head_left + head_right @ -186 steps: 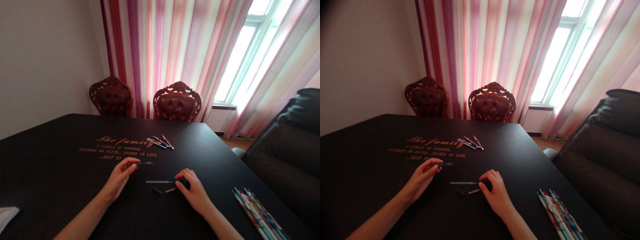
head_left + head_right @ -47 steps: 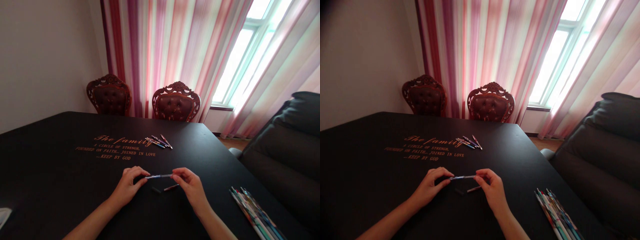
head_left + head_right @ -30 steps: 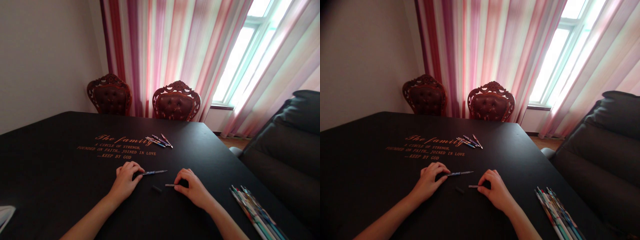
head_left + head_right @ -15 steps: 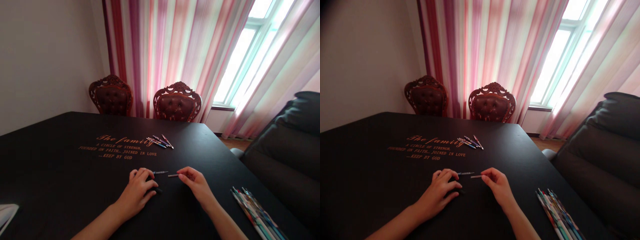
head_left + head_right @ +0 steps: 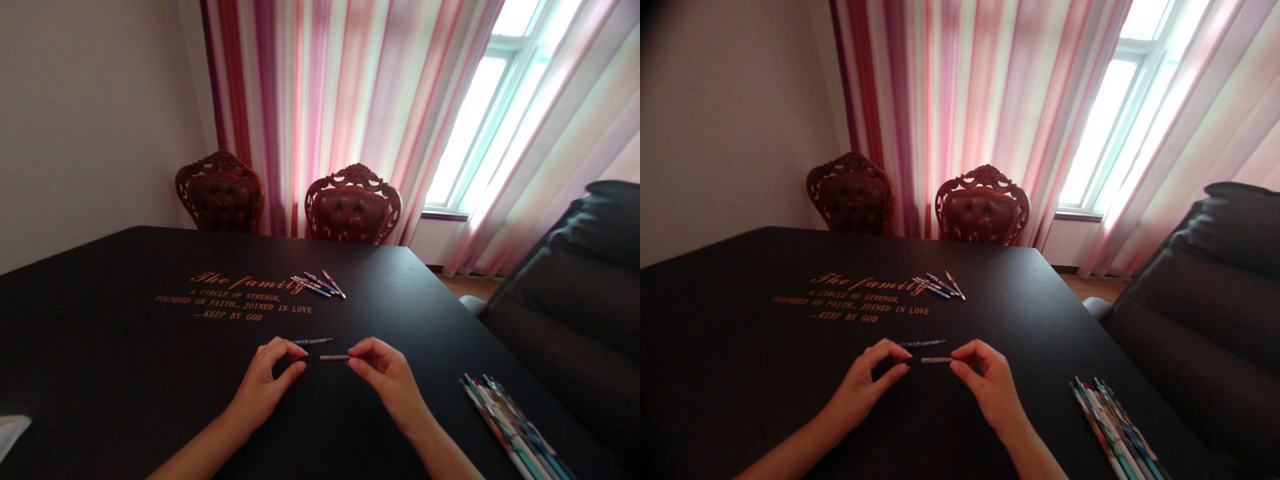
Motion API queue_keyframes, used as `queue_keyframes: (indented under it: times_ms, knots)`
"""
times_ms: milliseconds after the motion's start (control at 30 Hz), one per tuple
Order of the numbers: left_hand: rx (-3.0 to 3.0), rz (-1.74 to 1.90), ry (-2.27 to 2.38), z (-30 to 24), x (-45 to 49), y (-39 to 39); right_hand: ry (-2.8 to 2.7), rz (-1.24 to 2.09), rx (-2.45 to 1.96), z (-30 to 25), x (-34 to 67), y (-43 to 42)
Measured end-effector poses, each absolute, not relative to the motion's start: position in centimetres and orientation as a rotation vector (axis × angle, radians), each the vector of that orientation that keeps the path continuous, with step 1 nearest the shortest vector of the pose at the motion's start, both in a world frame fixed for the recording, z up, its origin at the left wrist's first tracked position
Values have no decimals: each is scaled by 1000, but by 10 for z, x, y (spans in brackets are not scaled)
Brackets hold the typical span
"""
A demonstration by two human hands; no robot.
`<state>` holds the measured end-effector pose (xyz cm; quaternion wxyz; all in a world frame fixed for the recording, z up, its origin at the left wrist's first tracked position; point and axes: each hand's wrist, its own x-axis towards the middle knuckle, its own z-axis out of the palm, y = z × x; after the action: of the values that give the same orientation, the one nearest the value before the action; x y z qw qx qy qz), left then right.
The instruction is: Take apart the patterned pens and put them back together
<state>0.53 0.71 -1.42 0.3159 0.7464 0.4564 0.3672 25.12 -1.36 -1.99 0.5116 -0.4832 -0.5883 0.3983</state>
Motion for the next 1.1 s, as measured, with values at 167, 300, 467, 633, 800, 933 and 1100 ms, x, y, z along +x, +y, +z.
queue_keyframes:
  times_ms: [167,300,467,633,800,933,1100]
  knots:
    - [1960,953,1196,-11,5,8,-1486,880,-1199,-22,252,-13]
    - [1969,935,1193,-11,5,6,-1520,841,-1220,-22,253,-14]
    - [1984,937,1183,-10,6,5,-1581,784,-1214,-19,253,-14]
    - [1995,973,1161,-9,6,5,-1636,733,-1145,-12,252,-16]
    - [1931,1022,1171,-10,7,3,-1591,762,-1203,-16,245,-18]
    - [1887,1030,1178,-10,9,0,-1572,822,-1204,-19,235,-20]
    - [1886,1026,1169,-12,12,-3,-1576,856,-1197,-18,224,-24]
